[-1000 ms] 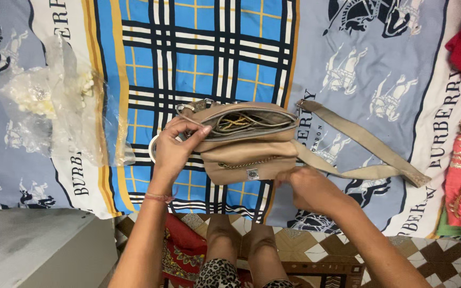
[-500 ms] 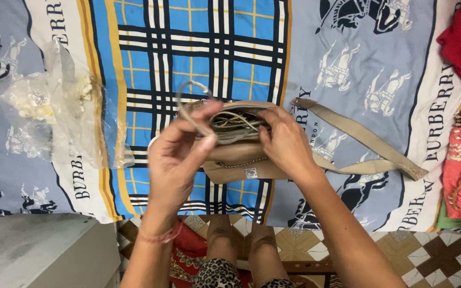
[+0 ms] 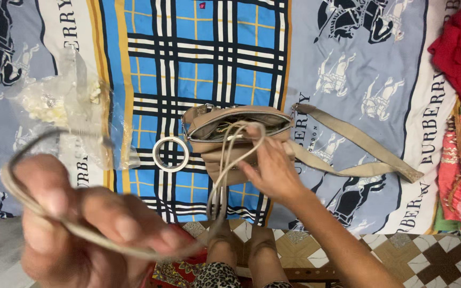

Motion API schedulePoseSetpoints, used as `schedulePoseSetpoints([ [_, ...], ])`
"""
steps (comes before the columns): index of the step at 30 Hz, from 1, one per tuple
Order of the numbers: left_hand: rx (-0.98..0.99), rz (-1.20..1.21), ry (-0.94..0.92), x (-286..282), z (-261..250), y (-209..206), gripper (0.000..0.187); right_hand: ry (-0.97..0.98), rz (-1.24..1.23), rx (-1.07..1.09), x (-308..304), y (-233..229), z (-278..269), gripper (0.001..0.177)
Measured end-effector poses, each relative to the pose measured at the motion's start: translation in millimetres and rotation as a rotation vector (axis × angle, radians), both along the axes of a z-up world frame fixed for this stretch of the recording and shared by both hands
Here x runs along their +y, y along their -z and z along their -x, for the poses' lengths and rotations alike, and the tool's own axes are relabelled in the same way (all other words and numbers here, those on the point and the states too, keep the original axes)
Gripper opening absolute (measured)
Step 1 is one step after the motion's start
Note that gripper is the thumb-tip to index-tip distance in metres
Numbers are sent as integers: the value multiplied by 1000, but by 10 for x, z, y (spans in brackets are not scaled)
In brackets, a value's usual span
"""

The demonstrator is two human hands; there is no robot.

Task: The person folds a red shirt and a purple towel by hand, handles a tan purse, and sorts through a pile of clothing on a bed.

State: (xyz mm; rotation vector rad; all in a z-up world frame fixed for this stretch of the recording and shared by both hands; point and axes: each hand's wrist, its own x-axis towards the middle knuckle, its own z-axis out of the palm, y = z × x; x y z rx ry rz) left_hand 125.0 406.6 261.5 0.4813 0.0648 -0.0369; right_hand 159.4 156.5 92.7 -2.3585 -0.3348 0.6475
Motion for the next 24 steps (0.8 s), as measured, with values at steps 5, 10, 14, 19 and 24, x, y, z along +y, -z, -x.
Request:
schedulePoseSetpoints([
  [5,114,-106,265,-106,131,23,10,79,-395,166,134,-300,211,89],
  [10,450,-367,492,-642,226,196,15,-48,-596,500,98,-511,402,47],
  [14,507,-700,883,-856,240,224,31,595,-845,912,-310,-763,405,22],
  [19,296,-415,787,-1144,312,503,24,414,-895,-36,-1303,-1078,141,16],
  [24,219,-834,759,-1338,217,822,25,485,-338,-456,-2183,-761,-375,23],
])
